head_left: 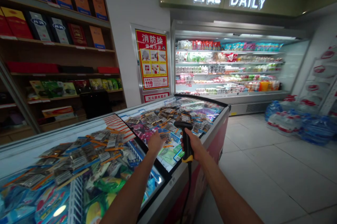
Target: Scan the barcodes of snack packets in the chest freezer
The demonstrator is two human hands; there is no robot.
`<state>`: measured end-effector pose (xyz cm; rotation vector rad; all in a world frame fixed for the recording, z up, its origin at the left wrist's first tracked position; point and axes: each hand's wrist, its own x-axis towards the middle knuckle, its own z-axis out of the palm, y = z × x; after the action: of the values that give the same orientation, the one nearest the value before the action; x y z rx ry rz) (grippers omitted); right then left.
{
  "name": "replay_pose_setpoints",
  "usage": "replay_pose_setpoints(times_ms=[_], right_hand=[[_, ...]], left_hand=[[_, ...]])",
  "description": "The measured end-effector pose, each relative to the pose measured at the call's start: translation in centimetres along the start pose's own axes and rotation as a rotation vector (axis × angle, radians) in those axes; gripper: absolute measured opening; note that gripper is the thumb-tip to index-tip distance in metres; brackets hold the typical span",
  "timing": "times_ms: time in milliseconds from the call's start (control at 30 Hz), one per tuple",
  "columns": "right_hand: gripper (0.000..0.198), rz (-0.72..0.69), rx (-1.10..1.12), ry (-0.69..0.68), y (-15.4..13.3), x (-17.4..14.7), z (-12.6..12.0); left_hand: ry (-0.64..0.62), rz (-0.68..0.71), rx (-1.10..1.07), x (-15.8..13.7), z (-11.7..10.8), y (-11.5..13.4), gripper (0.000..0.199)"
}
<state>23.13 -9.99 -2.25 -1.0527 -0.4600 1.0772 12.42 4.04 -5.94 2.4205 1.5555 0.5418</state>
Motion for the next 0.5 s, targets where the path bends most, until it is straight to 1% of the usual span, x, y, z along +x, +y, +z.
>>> replay_pose_setpoints(times_ms=[33, 100, 167, 233, 300, 367, 400, 433, 500], right_hand=[[0.025, 0.002, -0.002, -0.003, 0.0, -0.1, 0.1], [0.026, 0.009, -0.002, -0.009, 0.0, -0.2, 0.2], [0.027, 0.016, 0.003, -0.015, 0.0, -0.3, 0.3], [0.027, 0.016, 0.015, -0.023, 0.0, -0.3, 0.4], [0.026, 0.014, 0.019, -0.029, 0.0, -0.4, 0.6], [0.026, 0.014, 0.015, -0.032, -0.1, -0.5, 0.9], [0.026, 0.016, 0.015, -0.037, -0.1, -0.6, 1.1], [0.026, 0.021, 0.016, -0.044, -0.2, -0.7, 1.2], [0.026, 0.036, 0.027, -0.067, -0.3, -0.9, 1.5]], left_hand=[[-0.017, -0.010, -0.052, 0.0, -0.1, 0.0, 0.053], [-0.004, -0.029, -0.096, -0.2, -0.5, 0.0, 0.054], [0.009, -0.040, -0.049, -0.5, -0.9, 0.1, 0.054], [-0.052, -0.049, 0.022, -0.7, -1.1, 0.2, 0.052], [-0.158, -0.047, 0.026, -0.6, -1.1, 0.2, 0.045], [-0.221, -0.054, -0.068, -0.2, -0.8, -0.1, 0.036], [-0.220, -0.061, -0.148, 0.1, -0.7, -0.4, 0.032], [-0.198, -0.071, -0.239, 0.5, -0.5, -0.7, 0.030], [-0.101, -0.100, -0.424, 1.1, -0.3, -1.3, 0.027]])
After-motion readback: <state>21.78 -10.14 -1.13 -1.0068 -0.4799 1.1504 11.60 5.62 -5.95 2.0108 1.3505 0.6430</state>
